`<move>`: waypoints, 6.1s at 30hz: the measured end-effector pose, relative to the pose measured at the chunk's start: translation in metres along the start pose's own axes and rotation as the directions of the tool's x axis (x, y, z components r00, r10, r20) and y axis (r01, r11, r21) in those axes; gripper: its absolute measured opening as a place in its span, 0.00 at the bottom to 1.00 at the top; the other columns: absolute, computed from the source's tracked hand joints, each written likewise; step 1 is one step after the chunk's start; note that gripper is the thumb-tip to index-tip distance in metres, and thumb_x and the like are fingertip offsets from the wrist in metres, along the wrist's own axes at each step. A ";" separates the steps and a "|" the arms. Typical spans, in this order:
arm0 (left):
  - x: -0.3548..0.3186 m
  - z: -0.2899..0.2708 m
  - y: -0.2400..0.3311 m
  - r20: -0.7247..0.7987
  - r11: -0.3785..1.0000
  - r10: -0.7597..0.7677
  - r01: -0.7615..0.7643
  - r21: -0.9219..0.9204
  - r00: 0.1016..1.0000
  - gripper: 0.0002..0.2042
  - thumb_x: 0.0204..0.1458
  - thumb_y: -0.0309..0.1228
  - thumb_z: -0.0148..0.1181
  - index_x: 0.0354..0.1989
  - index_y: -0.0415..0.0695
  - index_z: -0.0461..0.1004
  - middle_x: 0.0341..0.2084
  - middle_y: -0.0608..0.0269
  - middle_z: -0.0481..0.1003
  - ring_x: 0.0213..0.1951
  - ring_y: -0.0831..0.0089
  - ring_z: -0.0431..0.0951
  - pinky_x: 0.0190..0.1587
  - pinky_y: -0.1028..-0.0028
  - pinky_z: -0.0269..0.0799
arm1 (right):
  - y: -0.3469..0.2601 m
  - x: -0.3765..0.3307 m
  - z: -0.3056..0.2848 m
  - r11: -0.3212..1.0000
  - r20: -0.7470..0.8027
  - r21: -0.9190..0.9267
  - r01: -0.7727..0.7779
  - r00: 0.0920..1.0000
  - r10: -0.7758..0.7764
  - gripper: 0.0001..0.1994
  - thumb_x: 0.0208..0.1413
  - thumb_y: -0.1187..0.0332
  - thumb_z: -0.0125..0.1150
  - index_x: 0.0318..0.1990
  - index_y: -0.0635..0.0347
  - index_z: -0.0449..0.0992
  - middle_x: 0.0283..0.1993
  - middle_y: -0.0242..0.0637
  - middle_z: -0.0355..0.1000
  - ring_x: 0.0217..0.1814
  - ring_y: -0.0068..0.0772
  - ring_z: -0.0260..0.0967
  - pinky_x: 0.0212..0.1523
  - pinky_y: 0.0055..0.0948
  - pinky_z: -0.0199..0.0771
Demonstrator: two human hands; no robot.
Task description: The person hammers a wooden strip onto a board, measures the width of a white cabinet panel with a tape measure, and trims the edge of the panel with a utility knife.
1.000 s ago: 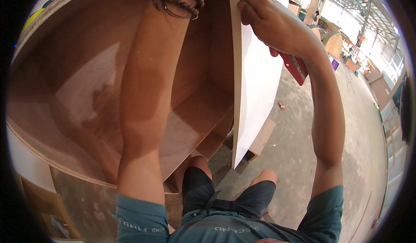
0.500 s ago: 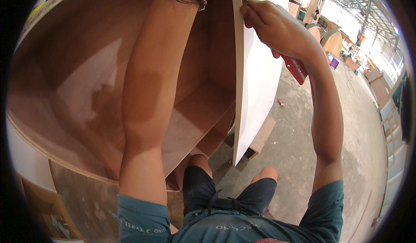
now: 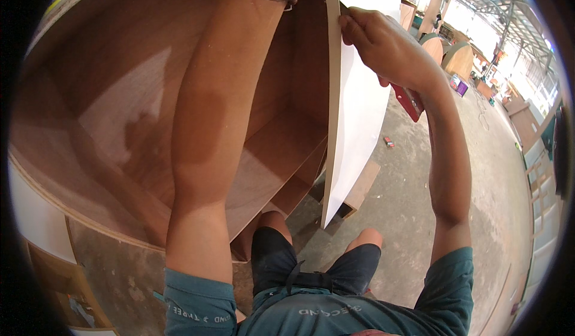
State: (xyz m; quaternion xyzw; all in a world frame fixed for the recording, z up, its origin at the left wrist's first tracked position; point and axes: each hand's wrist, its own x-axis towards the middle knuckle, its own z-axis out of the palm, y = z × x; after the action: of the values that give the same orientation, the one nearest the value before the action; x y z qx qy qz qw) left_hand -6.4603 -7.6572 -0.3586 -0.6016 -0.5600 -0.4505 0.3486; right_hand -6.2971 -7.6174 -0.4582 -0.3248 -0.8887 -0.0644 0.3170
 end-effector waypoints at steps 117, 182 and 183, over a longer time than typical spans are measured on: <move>-0.111 0.071 -0.009 -0.168 0.686 -0.250 0.052 -0.726 0.954 0.15 0.53 0.35 0.69 0.30 0.31 0.80 0.23 0.47 0.81 0.30 0.62 0.84 0.35 0.65 0.76 | 0.010 -0.146 0.139 0.985 0.210 -0.060 -0.161 0.963 0.170 0.10 0.68 0.66 0.51 0.37 0.63 0.68 0.15 0.47 0.68 0.18 0.52 0.72 0.19 0.43 0.70; -0.400 0.214 0.002 0.365 -0.311 -0.248 0.283 -0.907 0.898 0.14 0.66 0.39 0.58 0.40 0.39 0.74 0.30 0.73 0.74 0.32 0.89 0.69 0.33 0.85 0.66 | 0.019 -0.200 0.191 0.990 0.111 -0.016 -0.137 0.984 0.138 0.11 0.70 0.64 0.47 0.38 0.61 0.70 0.20 0.52 0.68 0.26 0.59 0.72 0.29 0.49 0.71; -0.401 0.213 0.002 0.365 -0.311 -0.251 0.283 -0.907 0.896 0.13 0.66 0.39 0.58 0.40 0.39 0.74 0.30 0.73 0.74 0.32 0.89 0.68 0.34 0.84 0.66 | 0.020 -0.200 0.191 0.989 0.125 -0.012 -0.148 0.981 0.149 0.11 0.70 0.64 0.47 0.38 0.61 0.69 0.20 0.52 0.68 0.26 0.59 0.72 0.28 0.49 0.71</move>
State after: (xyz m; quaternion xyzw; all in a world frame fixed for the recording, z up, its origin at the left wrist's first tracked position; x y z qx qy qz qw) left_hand -6.4127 -7.6044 -0.8068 -0.5011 -0.1190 -0.7727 -0.3710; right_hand -6.2670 -7.6481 -0.7325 -0.3940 -0.8801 -0.0213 0.2640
